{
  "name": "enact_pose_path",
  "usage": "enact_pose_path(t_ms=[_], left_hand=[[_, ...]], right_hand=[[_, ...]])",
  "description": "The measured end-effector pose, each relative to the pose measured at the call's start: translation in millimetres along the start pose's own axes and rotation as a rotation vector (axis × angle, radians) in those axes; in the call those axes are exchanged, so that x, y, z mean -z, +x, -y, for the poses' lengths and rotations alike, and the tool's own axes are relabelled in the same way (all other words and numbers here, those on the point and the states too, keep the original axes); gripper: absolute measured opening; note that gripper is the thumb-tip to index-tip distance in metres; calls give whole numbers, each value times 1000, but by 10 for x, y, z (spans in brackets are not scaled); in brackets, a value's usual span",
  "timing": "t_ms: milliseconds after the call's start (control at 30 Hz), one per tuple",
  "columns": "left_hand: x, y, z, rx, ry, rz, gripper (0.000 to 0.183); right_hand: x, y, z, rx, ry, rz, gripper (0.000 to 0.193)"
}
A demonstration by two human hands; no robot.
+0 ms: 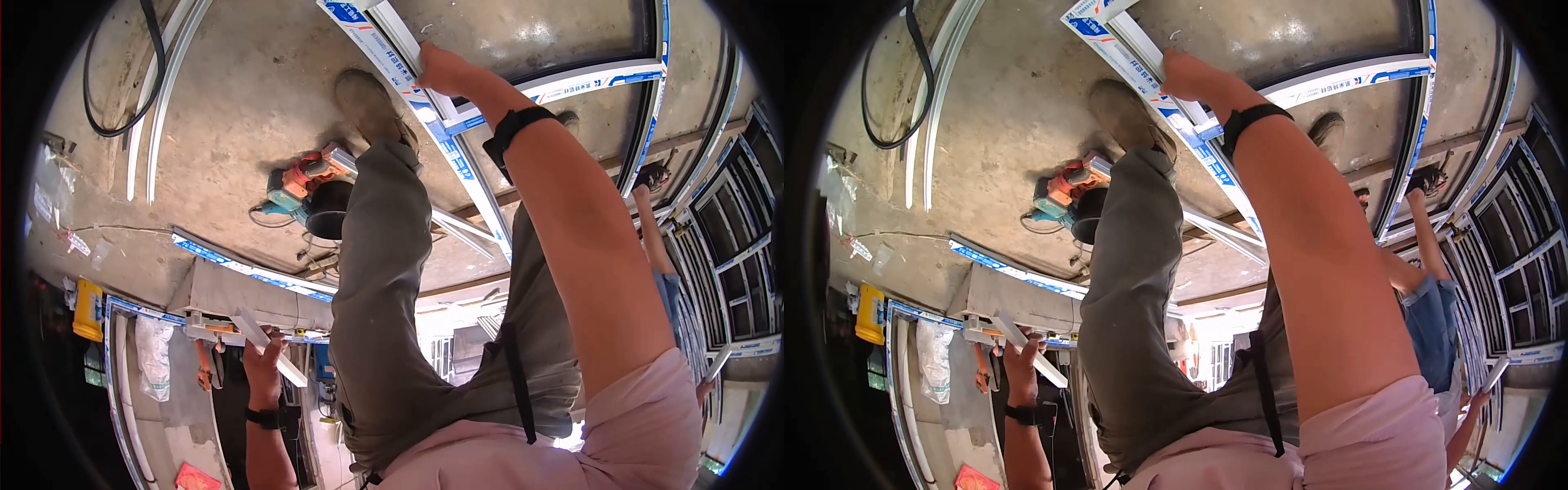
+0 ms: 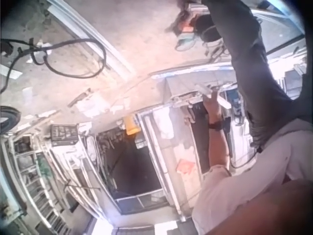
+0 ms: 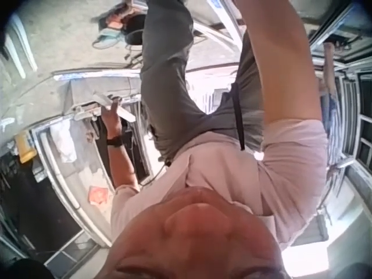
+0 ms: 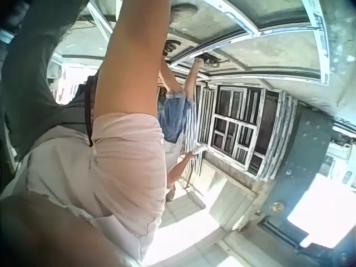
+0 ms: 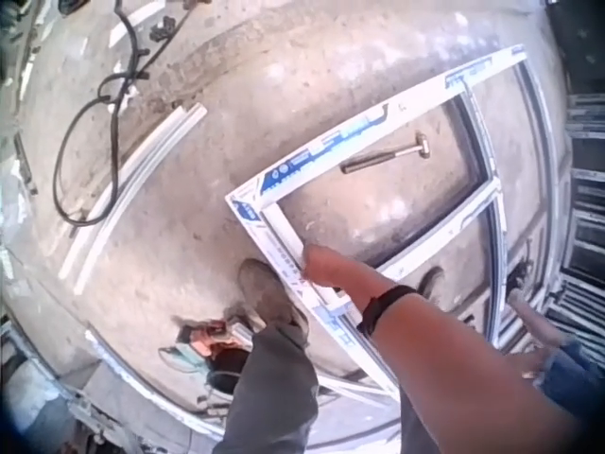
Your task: Assembling aluminum window frames by cutting extrusions with a miter saw and joining them on the floor.
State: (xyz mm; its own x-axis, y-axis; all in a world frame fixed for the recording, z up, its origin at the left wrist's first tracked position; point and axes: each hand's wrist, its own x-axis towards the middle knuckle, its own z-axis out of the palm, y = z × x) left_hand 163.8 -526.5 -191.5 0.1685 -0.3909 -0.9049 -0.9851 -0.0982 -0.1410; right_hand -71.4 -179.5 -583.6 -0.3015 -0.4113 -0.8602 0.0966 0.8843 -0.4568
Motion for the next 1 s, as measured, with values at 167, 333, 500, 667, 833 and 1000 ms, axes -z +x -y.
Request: enact_pose_path(t_ms=[167, 333, 500, 667, 833, 1000], left_hand=[[-9, 147, 25, 11, -30, 28, 31], [-180, 193, -69, 13, 35, 44, 33], [-195, 198, -226, -20, 71, 31, 34], [-219, 160, -278, -31, 57, 21, 34], [-194, 137, -293, -26, 76, -5, 34], [-351, 260, -213, -26, 99, 40, 34]], right_hand=[[-55, -1, 472, -64, 418, -400, 61], [-113, 237, 492, -109, 270, -568, 50], [-97, 306, 388, -33, 209, -539, 49], [-34, 323, 335, -20, 215, -532, 49], [262, 46, 601, 46, 630, -706, 67], [-489, 456, 162, 136, 203, -1047, 45]])
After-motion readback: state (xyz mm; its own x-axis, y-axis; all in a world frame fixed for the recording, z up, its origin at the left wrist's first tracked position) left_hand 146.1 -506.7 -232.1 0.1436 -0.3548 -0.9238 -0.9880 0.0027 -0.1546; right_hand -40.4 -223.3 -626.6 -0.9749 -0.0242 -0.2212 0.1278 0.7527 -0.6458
